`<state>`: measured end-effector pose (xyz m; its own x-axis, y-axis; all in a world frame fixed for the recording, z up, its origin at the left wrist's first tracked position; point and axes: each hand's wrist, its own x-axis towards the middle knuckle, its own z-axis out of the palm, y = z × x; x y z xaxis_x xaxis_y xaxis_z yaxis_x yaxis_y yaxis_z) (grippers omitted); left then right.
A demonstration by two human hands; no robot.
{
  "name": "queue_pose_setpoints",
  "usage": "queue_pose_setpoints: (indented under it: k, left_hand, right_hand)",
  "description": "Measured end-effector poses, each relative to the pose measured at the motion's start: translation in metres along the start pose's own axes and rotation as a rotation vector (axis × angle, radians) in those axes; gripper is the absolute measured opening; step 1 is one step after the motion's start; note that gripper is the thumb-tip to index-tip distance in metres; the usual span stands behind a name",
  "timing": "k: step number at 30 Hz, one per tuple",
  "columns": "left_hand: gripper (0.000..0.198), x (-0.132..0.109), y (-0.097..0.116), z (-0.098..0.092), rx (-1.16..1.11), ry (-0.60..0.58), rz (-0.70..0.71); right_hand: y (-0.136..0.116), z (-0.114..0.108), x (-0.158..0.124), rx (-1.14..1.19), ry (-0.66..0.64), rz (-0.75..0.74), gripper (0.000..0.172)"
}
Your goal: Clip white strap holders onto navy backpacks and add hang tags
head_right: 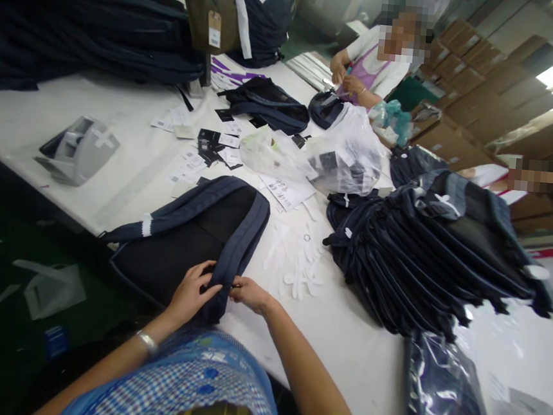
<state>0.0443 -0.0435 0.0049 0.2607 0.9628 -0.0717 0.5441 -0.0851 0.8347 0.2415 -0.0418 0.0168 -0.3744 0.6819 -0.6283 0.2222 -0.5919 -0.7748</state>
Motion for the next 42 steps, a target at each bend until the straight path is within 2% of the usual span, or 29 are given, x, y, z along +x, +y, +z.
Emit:
queue_pose_setpoints:
  k: [5, 9, 11, 14, 16, 17, 19, 22, 24, 25, 27, 29, 31, 34, 37, 42]
  left_hand:
    - [0.037, -0.002, -0.003, -0.001, -0.042, -0.123, -0.18]
    - [0.051, 0.001, -0.007, -0.002, -0.154, -0.061, -0.278]
    - [0.046, 0.003, -0.008, -0.003, -0.143, -0.07, -0.297]
    - [0.031, 0.003, -0.005, -0.004, -0.019, -0.116, -0.305]
    - [0.029, 0.003, -0.002, -0.004, 0.059, -0.122, -0.326]
    - [0.029, 0.002, -0.001, -0.004, 0.083, -0.119, -0.339]
    - [0.028, 0.001, 0.001, -0.003, 0.107, -0.115, -0.355]
    - [0.027, 0.0, 0.002, -0.002, 0.129, -0.115, -0.355]
    - [0.026, -0.001, 0.001, -0.001, 0.149, -0.104, -0.342]
    - [0.026, -0.001, 0.0, 0.0, 0.158, -0.098, -0.334]
    - [0.026, -0.002, -0.001, 0.002, 0.163, -0.09, -0.324]
    - [0.025, -0.003, -0.002, 0.004, 0.165, -0.085, -0.325]
    - [0.024, -0.003, -0.003, 0.006, 0.188, -0.08, -0.334]
    - [0.017, -0.003, -0.006, 0.007, 0.202, -0.053, -0.334]
    - [0.017, -0.004, -0.012, 0.003, 0.071, -0.064, -0.306]
    - [0.032, -0.014, -0.023, -0.004, -0.458, -0.196, -0.372]
  right_hand:
    - [0.005, 0.006, 0.008, 0.002, 0.039, -0.092, 0.008]
    - [0.009, 0.007, 0.013, -0.058, 0.077, -0.132, 0.008]
    - [0.01, 0.009, 0.01, -0.114, 0.164, -0.142, 0.011]
    - [0.009, 0.014, -0.002, -0.382, 0.345, -0.188, 0.019]
    - [0.009, 0.015, -0.012, -0.524, 0.395, -0.222, 0.02]
    - [0.01, 0.015, -0.016, -0.505, 0.381, -0.225, 0.018]
    - [0.012, 0.013, -0.021, -0.274, 0.28, -0.197, 0.012]
    - [0.016, 0.005, -0.023, 0.066, 0.024, -0.151, 0.024]
    - [0.017, -0.001, -0.021, 0.008, -0.044, -0.194, 0.034]
    - [0.016, -0.002, -0.02, -0.118, -0.027, -0.243, 0.034]
    - [0.014, -0.003, -0.015, -0.437, 0.09, -0.365, 0.028]
    - [0.014, 0.002, -0.008, -0.627, 0.205, -0.477, 0.024]
    - [0.015, 0.01, 0.001, -0.565, 0.27, -0.535, 0.019]
    - [0.019, 0.023, 0.014, -0.349, 0.295, -0.528, 0.011]
    - [0.02, 0.028, 0.02, -0.369, 0.34, -0.466, 0.01]
    - [0.017, 0.03, 0.019, -0.448, 0.375, -0.397, 0.011]
